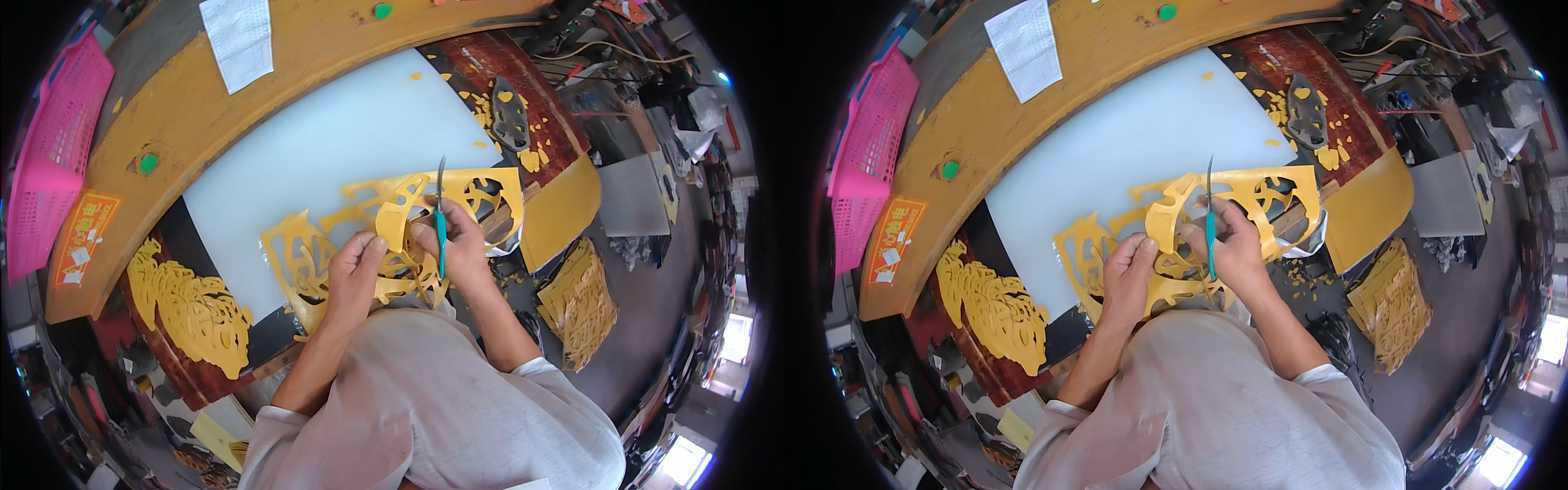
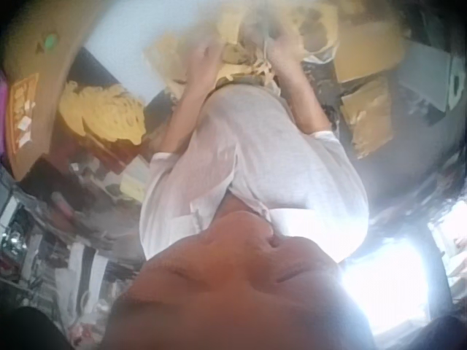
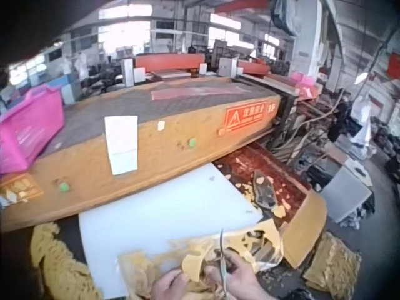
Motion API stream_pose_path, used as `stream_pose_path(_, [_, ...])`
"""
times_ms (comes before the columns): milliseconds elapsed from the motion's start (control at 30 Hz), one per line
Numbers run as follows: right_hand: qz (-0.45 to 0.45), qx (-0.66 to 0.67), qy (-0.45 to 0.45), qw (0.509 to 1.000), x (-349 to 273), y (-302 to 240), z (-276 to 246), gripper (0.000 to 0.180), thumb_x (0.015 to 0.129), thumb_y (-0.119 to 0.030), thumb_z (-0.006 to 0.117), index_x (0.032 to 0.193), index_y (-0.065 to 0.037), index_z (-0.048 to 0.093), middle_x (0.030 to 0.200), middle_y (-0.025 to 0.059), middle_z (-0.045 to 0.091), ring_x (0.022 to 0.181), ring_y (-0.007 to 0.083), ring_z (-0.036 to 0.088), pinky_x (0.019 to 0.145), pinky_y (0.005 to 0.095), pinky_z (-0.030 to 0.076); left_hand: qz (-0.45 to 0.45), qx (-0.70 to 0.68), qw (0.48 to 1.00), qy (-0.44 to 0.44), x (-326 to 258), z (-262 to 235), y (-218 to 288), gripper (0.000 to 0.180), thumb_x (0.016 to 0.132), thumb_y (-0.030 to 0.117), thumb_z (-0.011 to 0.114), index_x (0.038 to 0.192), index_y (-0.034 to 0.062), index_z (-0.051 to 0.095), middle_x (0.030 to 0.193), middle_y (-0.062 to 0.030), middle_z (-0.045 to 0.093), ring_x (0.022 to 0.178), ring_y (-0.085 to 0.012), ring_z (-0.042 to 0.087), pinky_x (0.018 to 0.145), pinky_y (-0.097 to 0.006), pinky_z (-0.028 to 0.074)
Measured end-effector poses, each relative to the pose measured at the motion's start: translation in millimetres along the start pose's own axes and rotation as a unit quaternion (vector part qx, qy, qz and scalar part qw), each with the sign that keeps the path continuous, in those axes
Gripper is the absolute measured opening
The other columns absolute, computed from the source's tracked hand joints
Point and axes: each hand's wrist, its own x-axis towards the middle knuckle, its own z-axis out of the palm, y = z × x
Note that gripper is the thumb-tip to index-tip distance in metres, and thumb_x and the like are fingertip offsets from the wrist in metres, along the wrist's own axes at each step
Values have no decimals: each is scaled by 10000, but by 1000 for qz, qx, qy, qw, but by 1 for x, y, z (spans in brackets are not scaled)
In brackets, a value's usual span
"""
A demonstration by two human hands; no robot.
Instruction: The person trims the edges of a yellow plastic cutout using scissors. They rotate the piece and make small cuts to refine the shape, then place the trimmed piece on the table.
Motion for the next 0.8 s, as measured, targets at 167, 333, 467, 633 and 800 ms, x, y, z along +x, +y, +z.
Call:
stream_pose_path(167, [-177, -285, -49, 941, -21, -10, -19, 745, 816, -178, 897, 1473, -43, 573, 1092, 164, 706, 995, 255, 693, 893, 375, 556, 28, -34, 996, 74, 8, -5, -6, 242, 1054, 213, 694, 1153, -6, 719, 969, 3, 698, 875, -60, 584, 792, -253, 501])
stream_pose_path(333, [-133, -371, -102, 913, -18, -3, -17, 814, 811, -236, 906, 1507, -13, 546, 1167, 210, 700, 1035, 286, 706, 911, 385, 575, 18, -67, 996, 57, 8, -4, -11, 284, 1060, 236, 681, 1192, -14, 705, 981, -26, 696, 880, -97, 598, 822, -271, 498])
stream_pose_path(467, [-177, -439, -108, 874, -15, 0, -15, 817, 817, -256, 894, 1510, -7, 541, 1111, 223, 690, 994, 336, 701, 873, 410, 560, 14, -95, 995, 38, 5, -1, -15, 296, 1066, 234, 670, 1226, -13, 696, 999, -23, 692, 899, -101, 601, 842, -279, 496])
stream_pose_path(633, [-173, -437, -119, 875, -16, -4, -18, 718, 848, -223, 828, 1473, 9, 560, 1036, 204, 697, 1001, 391, 652, 881, 468, 534, -15, -152, 988, 21, 6, 0, -21, 313, 1073, 225, 659, 1272, -16, 675, 1068, -28, 691, 948, -107, 611, 859, -291, 505])
stream_pose_path(800, [-193, -494, -155, 833, -19, -9, -21, 692, 841, -216, 794, 1465, -17, 569, 955, 189, 654, 968, 386, 622, 839, 472, 518, -38, -167, 985, 17, 8, 1, -28, 300, 1071, 196, 659, 1272, -27, 670, 1061, -28, 686, 963, -109, 615, 877, -299, 520])
